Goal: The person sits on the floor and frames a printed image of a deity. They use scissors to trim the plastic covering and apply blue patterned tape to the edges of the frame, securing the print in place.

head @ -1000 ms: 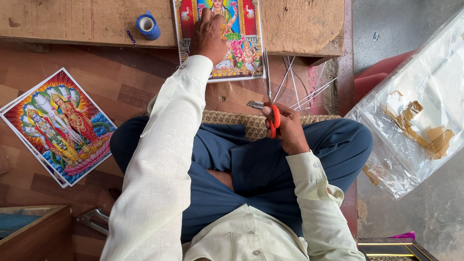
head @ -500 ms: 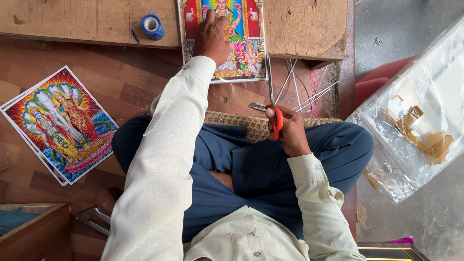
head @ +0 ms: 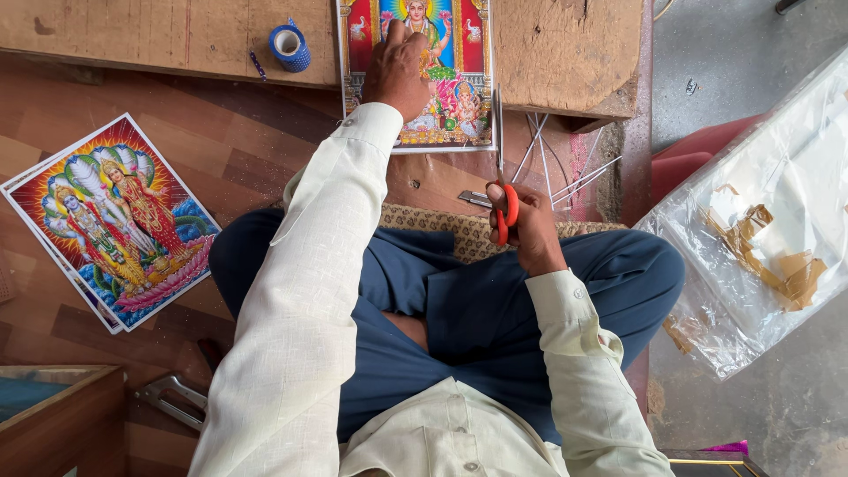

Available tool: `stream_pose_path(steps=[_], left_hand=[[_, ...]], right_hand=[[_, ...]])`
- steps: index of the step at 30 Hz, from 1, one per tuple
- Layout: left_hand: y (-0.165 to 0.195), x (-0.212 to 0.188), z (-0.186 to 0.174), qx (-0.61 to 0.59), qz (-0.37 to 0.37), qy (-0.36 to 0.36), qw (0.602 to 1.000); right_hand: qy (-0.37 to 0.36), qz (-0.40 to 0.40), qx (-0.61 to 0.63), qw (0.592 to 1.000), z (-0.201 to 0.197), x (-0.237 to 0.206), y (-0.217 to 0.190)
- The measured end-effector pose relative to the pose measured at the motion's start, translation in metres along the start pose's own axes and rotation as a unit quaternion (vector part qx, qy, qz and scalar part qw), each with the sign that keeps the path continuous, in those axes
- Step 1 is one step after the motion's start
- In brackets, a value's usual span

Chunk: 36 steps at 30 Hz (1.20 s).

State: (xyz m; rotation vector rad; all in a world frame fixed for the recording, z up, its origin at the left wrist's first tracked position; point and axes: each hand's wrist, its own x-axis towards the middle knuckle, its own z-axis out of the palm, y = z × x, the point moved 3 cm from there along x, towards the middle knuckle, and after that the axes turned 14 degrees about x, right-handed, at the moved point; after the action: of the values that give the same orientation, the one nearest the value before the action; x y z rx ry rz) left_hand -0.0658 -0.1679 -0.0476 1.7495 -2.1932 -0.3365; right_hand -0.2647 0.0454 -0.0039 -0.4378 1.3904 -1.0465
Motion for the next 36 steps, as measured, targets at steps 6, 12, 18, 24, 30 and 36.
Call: stream_pose_path(steps=[6,12,18,24,30,36], left_hand=[[0.0,0.0,0.0,-0.001,0.005,0.011,1.0],[0.0,0.0,0.0,-0.007,0.001,0.011,1.0],[0.001,0.001,-0.001,-0.004,0.004,0.011,1.0],[0.001,0.0,-0.006,-0.009,0.014,0.005,1.0],[0.002,0.0,-0.005,-0.01,0.001,-0.005,1.0],[0.0,-0.001,-0.006,-0.012,0.007,0.005,1.0]], right_hand=[[-0.017,-0.018,0.006,1.0,-0.001,-0.001,0.001],[-0.016,-0.024,0.025,0.999,-0.004,0.001,0.004],[-0.015,-0.023,0.022,0.999,-0.007,0.002,0.004],[-0.018,-0.011,0.02,1.0,0.004,0.012,-0.006],[-0.008,-0.011,-0.01,1.0,0.011,0.018,-0.019],[-0.026,-0.037,0.002,0.999,0.012,0.017,-0.016]])
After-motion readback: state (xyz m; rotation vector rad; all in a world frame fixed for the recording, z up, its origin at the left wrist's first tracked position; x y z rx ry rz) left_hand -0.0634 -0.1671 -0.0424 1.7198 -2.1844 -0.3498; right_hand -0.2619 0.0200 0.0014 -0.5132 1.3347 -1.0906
